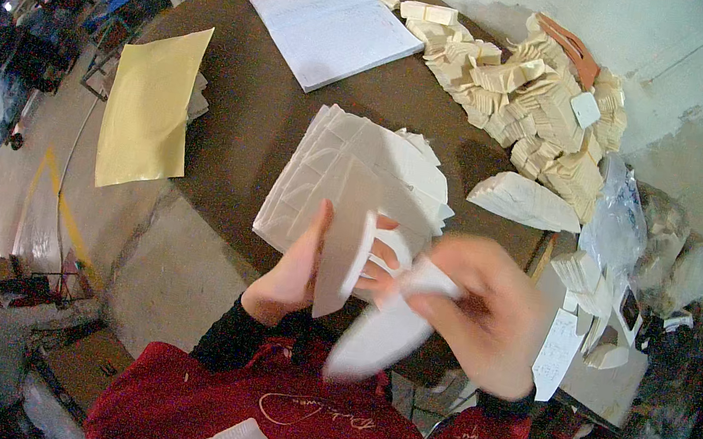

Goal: The person repeatedly folds white paper pieces by hand at a table, separating them from a stack and placing folded pieces into a growing pile. The person also handles yellow paper sheets and a notebook on the table.

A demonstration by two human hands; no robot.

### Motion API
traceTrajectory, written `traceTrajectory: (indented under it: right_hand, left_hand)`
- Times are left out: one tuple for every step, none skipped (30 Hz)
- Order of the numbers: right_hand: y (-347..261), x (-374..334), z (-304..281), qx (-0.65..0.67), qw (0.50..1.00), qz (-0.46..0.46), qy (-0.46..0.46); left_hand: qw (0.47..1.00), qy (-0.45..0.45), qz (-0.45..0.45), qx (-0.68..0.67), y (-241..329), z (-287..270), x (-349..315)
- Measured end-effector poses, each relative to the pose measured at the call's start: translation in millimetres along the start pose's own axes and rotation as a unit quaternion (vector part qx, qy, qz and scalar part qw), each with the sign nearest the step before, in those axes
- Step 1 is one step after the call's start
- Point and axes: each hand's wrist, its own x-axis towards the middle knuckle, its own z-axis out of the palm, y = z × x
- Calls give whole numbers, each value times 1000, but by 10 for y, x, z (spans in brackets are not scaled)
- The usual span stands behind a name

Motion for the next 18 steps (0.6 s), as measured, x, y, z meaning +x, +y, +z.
traceTrajectory:
  right_hand:
    - [123,108,53,-38,998,35,-38]
    - [279,201,177,20,995,100,-8]
    - [362,269,223,128,981,144,-36]
    - [447,319,292,115,981,150,-31]
    - [522,372,358,109,984,137,-31]
    - [572,403,416,104,986,124,-32]
    - [597,424,442,78,986,144,-36]
    - [611,437,474,82,987,132,-38]
    - [620,440,519,82,988,129,-33]
    - [622,447,545,66,987,148,-16]
    - [617,440,575,71,989,130,-13]
    - [617,433,606,60,989,134,0]
    - [619,448,610,39,992,120,0]
    - [626,447,627,-46,997,51,26]
    - [639,469,625,-140,989,-36,38]
    - [653,477,631,-169,983,-63,36]
    - [672,492,632,-197,976,-89,35]
    - [687,496,638,-161,985,-55,19]
  left_hand:
    - [999,36,29,10,-58,78,-5]
    - [995,86,43,16,-114,143,-8]
    - [997,18,-3,-79,-113,138,-41]
    - [998,15,-12,-63,-118,133,-62]
    - [998,0,-21,-59,-115,115,-81]
    - [998,-10,-29,-54,-102,86,-103]
    - [998,-19,-32,-49,-97,65,-116]
    - [999,-18,-22,-39,-90,42,-128]
    - [1000,0,-18,-24,-89,29,-141]
    - [1000,6,-8,-6,-90,21,-149]
    - [1000,18,-12,-7,-82,8,-152]
    - [1000,19,-9,-7,-87,8,-154]
    - [1000,23,-8,-9,-91,9,-157]
    - [999,30,-6,-9,-99,11,-161]
    - [999,40,-5,-11,-111,16,-164]
    - [999,49,-4,-14,-120,15,-170]
    - [999,40,1,-7,-131,11,-177]
    - [999,32,6,-1,-140,2,-186]
